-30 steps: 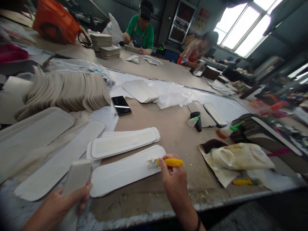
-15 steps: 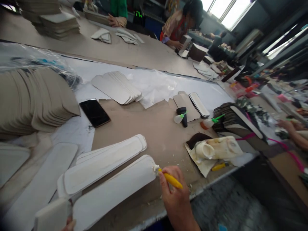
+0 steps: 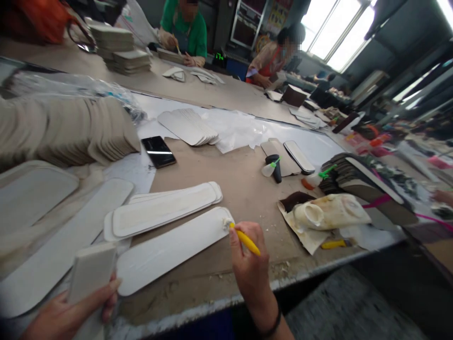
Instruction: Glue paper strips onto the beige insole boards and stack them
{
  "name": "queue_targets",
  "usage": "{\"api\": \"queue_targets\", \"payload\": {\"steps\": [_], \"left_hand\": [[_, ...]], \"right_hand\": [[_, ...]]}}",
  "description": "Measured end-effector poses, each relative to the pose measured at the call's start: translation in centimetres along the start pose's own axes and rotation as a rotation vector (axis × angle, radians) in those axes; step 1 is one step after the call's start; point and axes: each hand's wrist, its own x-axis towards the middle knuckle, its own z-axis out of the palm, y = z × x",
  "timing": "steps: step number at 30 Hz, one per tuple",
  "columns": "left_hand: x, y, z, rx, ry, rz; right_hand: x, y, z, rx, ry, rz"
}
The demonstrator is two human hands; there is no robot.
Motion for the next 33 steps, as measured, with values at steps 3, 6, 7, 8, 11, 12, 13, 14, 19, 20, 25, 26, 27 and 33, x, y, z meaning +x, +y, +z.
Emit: {"api": "queue_targets", "payload": {"steps": [3, 6, 7, 8, 11, 12, 13, 14, 19, 20, 25, 26, 27, 33], "left_hand": [[-1.1, 1.2, 0.4, -0.02, -0.064, 0.07], [-1.8, 1.9, 0.5, -0.057, -0.139, 0.058], [-1.9, 2.0, 0.5, -0.088, -0.15, 0.047], [-2.0, 2.1, 0.5, -0.12, -0.154, 0.035], [-2.0, 2.1, 0.4, -0.178, -0.182, 0.051], [-1.9, 2.1, 0.4, -0.182, -0.205, 0.065], [-1.8, 2.0, 0.3, -0.188, -0.223, 0.08], [-1.7, 2.0, 0.3, -0.198, -0.234, 0.091], [-0.9, 2.1, 0.0, -0.217, -0.26, 0.062], [-0.8, 2.1, -0.1, -0.216, -0.265, 0.054], [-0.8, 2.6, -0.3, -0.213, -0.295, 0.05], [-0.9, 2.7, -0.3, -0.212, -0.301, 0.052], [-0.9, 2.7, -0.3, -0.211, -0.305, 0.052], [-0.9, 2.7, -0.2, -0.197, -0.276, 0.033]], "right_hand": [[-1.1, -0.3, 1.0, 0.058, 0.0, -0.071], [-3.2, -2.8, 2.3, 0.205, -0.051, -0.076], [-4.0, -4.0, 2.7, 0.276, -0.078, -0.074], [-4.7, -5.2, 3.1, 0.351, -0.111, -0.077], [-6.2, -8.3, 4.0, 0.523, -0.137, -0.007], [-6.4, -9.0, 4.2, 0.568, -0.135, 0.051], [-6.4, -9.4, 4.5, 0.611, -0.14, 0.124], [-6.4, -9.7, 4.8, 0.657, -0.156, 0.204], [-5.4, -9.2, 5.2, 0.71, -0.21, 0.404], [-5.1, -9.2, 4.9, 0.668, -0.194, 0.398], [-4.7, -10.3, 4.0, 0.642, -0.217, 0.492], [-4.8, -10.5, 4.2, 0.65, -0.234, 0.501], [-4.9, -10.6, 4.5, 0.648, -0.251, 0.5], [-4.1, -8.5, 4.6, 0.455, -0.233, 0.394]]}}
